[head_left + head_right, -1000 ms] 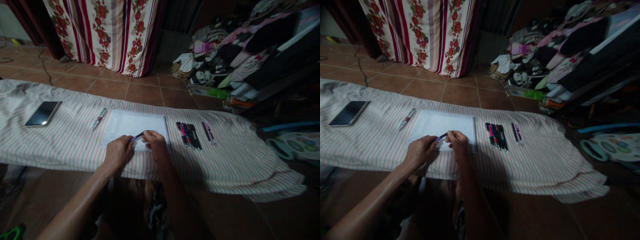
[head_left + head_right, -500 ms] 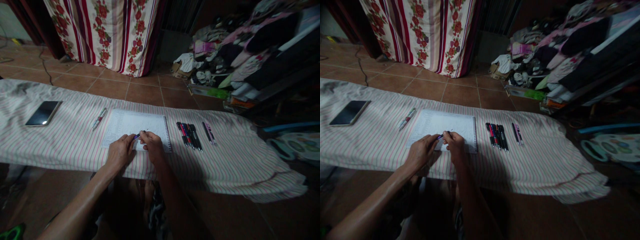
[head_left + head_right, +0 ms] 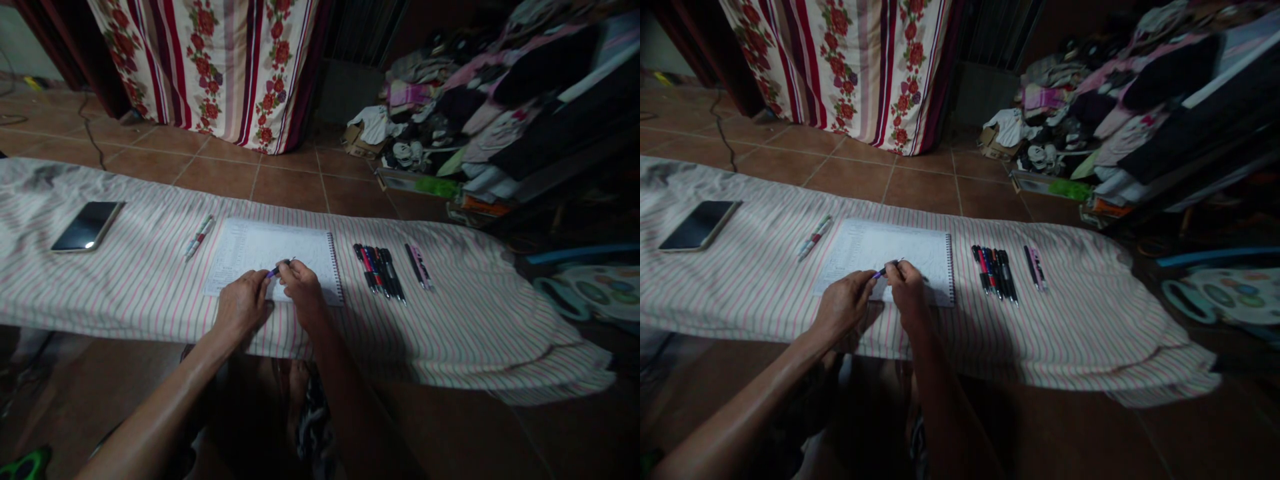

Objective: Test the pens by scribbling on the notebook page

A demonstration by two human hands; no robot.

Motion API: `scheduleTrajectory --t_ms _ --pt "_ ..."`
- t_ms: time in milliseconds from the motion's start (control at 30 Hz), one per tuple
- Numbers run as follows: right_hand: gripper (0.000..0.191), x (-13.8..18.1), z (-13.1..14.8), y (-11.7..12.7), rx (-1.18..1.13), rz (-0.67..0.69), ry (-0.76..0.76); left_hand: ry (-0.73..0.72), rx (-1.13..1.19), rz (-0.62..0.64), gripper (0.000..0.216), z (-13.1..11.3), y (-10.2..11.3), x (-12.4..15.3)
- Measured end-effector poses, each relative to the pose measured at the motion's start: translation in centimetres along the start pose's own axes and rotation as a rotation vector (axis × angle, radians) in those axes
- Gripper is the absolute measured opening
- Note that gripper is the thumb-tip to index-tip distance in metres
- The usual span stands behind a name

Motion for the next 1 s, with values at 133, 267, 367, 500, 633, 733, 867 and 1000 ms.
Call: scheduleTrajectory --t_ms 133,267,367,500,633,733,867,1000 --pt "0.026 0.18 0.05 -0.15 -0.06 0.007 -0.048 0.011 0.029 -0.025 0.033 0.07 0.32 -0.05" --pt "0.029 0.28 0.08 0.19 -0.066 -0.031 -0.065 0.003 0.032 -0.02 0.032 -0.08 0.27 0.03" --pt "0.026 0.26 -0.06 0.43 -0.081 -0.058 -0.056 -0.005 0.039 -0.005 0.032 -0.18 0.05 0.08" --pt "0.021 0.16 -0.08 0.52 -0.119 -0.072 -0.028 0.007 0.046 0.009 0.032 -0.13 -0.15 0.03" --pt "0.029 0.03 -0.09 0.17 -0.209 -0.05 -0.046 0.027 0.072 0.006 0.032 -0.02 -0.05 -0.08" --pt "0.039 0.23 -0.13 -0.1 -0.258 -0.038 -0.111 0.046 0.096 -0.011 0.033 0.1 0.15 -0.13" --pt "0.037 0.73 0.07 0.08 -0.211 -0.055 -0.165 0.048 0.1 -0.041 0.034 0.12 0.36 -0.05" --pt "0.031 0.74 0.05 0.13 -0.132 -0.032 -0.148 0.024 0.102 -0.044 0.034 -0.06 0.33 0.1"
Point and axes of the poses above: each hand's wrist, its own x-axis away from the middle knuckle, its own y-axis out of the back of the hand, z = x × y, the point moved 7 cm from there along -x, towards the middle knuckle, and after that the axes turned 9 degrees about y, right-handed, at the moved point
